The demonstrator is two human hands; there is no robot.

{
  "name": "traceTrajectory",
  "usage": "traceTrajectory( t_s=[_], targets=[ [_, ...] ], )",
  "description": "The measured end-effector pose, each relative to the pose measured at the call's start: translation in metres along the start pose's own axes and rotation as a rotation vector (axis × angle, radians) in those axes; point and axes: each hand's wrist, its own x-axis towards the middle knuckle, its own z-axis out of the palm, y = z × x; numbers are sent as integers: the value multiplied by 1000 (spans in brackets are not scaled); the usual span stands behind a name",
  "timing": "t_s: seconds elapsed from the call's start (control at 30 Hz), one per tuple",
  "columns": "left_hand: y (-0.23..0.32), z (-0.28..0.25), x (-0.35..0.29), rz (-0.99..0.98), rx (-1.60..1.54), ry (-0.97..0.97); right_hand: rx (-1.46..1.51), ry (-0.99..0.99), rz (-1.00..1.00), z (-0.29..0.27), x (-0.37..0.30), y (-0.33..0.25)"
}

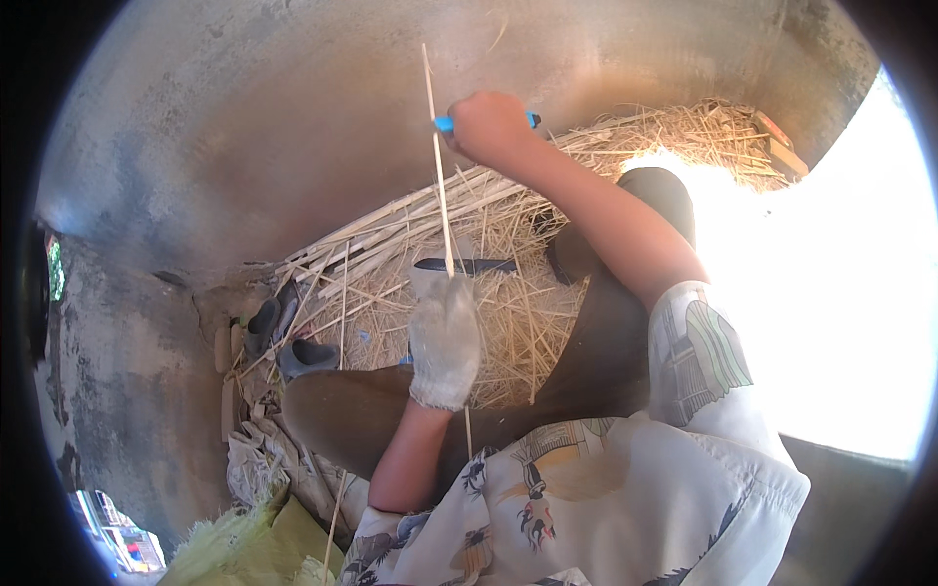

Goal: The person sits cross-legged on the floor and uses a knife to split long bamboo strips into thinner pieces. They hold the bamboo with a gloved left hand and carefully shave the material with the knife in their right hand, discarding the shavings onto the floor.

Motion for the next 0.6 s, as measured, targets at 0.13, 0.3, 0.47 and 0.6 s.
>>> traceTrajectory(
  t_s=[0.13, 0.3, 0.47, 0.6],
  targets=[
    [-29, -16, 26, -141, 3, 76, 73, -185, -194, 3, -36, -59],
    [-36, -12, 36, -5, 157, 134, 147, -217, -221, -1, -40, -63],
    [-13, -22, 43, -201, 133, 86, 103, -145, -183, 6, -27, -62],
    [0, -29, 37, -260, -26, 33, 83, 33, -61, 3, -7, -44]
  ],
)
